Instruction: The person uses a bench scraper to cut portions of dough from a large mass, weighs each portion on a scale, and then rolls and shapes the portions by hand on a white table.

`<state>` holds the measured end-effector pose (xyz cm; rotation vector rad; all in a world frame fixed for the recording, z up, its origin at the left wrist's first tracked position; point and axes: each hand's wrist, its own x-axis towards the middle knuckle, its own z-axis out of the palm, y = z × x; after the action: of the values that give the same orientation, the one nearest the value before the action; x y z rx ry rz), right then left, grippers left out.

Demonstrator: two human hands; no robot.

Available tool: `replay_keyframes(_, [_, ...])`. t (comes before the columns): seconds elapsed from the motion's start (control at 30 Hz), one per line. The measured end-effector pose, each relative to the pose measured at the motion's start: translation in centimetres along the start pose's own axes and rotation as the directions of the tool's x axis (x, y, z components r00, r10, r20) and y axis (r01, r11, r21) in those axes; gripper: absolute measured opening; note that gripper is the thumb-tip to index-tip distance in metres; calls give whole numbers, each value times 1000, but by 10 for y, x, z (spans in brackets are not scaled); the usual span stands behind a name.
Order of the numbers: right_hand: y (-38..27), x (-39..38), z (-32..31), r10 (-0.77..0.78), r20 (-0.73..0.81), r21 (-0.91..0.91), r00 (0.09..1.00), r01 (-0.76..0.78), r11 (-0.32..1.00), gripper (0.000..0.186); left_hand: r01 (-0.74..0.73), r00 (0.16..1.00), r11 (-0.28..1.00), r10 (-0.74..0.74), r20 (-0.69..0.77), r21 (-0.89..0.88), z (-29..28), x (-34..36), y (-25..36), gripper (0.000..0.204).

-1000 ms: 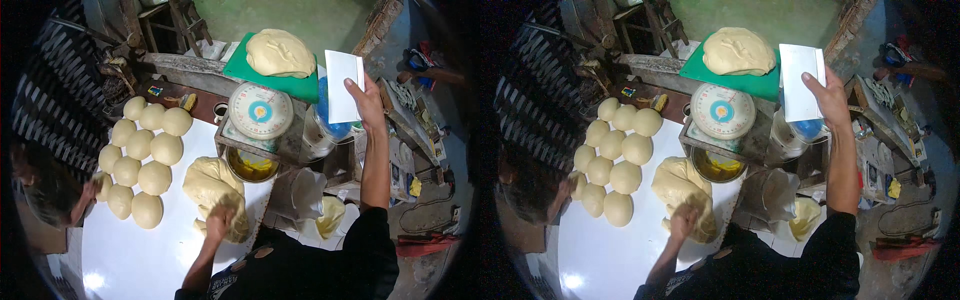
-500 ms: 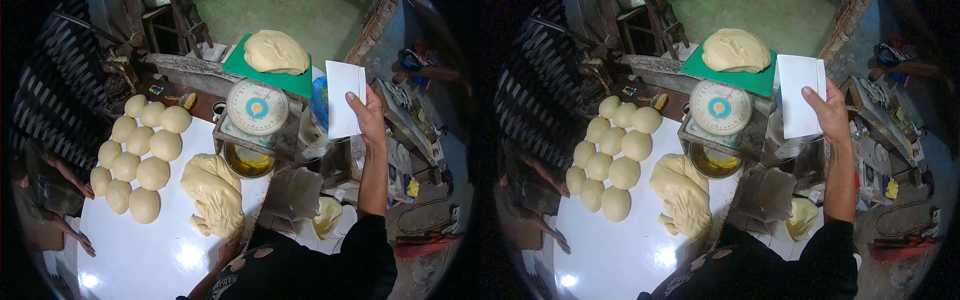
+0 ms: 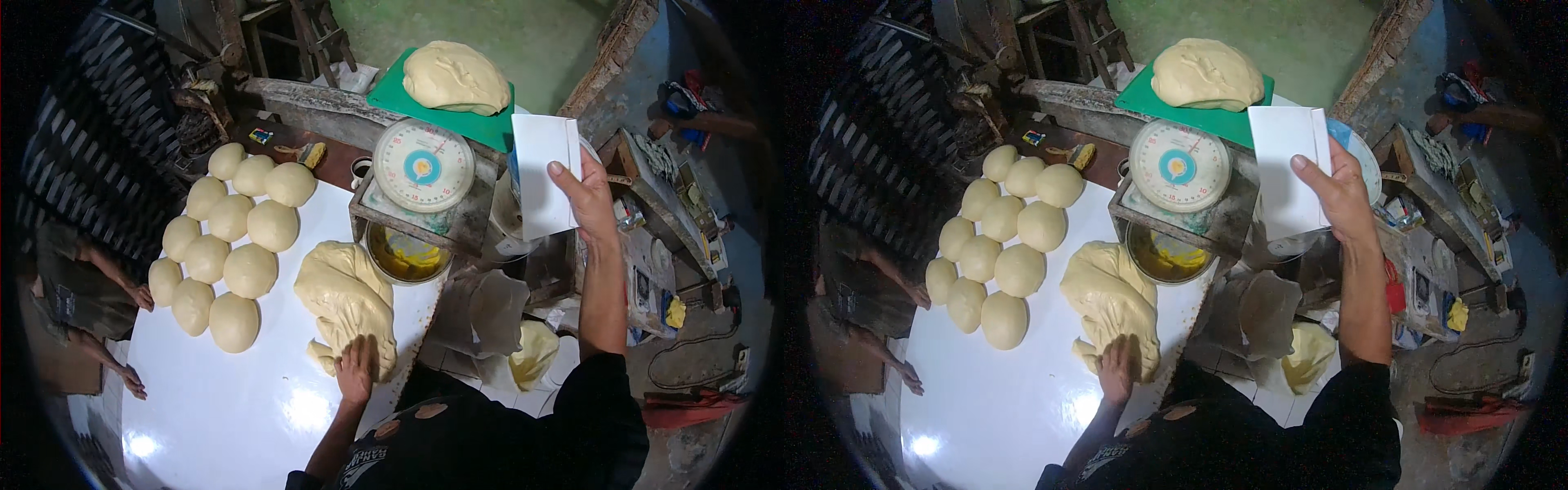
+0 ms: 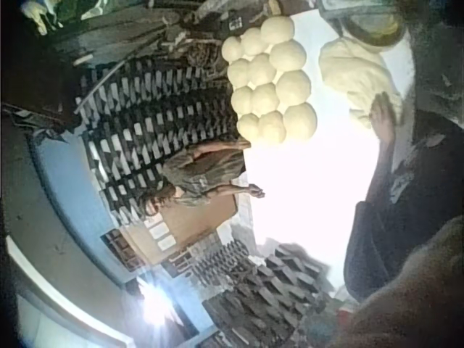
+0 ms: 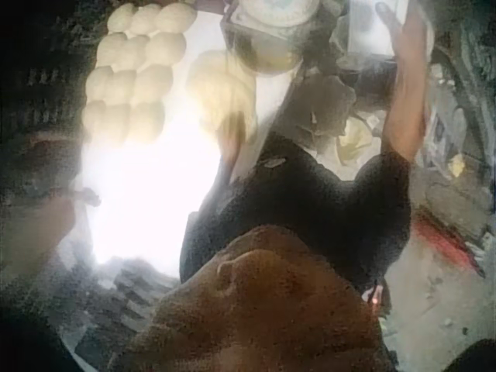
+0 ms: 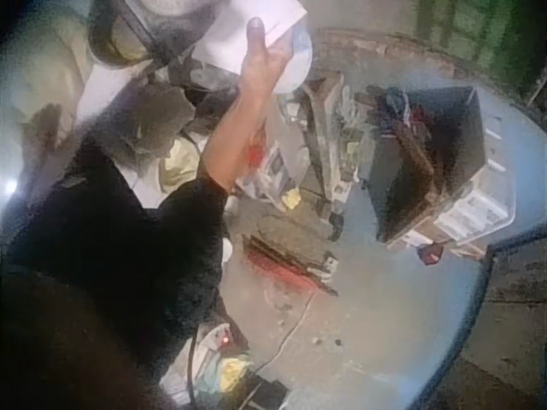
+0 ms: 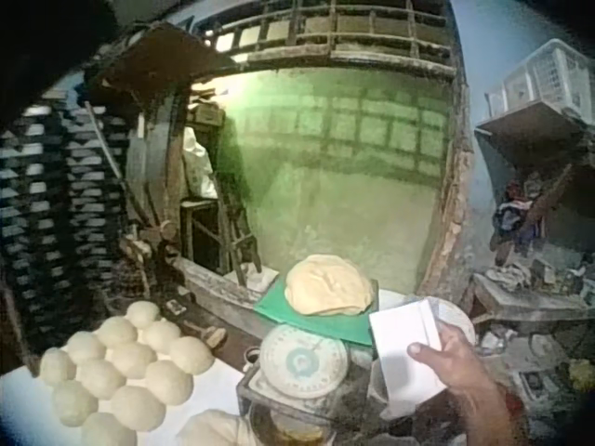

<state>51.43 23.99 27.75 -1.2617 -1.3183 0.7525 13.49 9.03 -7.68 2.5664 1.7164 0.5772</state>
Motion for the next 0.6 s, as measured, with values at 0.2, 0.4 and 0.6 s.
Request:
replay_keyframes(0.2, [-1,-12,4,-21,13,2,1000,21,1000,50,-46,992,954,78,98,-295,23,7,-28,24])
replay_keyframes(0.4, [-4,3,-25,-58,-33,114,998,62,992,48,607,642,178,464,610,-775,-159,124,-22,23])
replay_keyframes(0.6, [-6,148,-50,-113,-177,-337,978,48,940,39,54,998,-199,39,47,-979,-269,354,49,110])
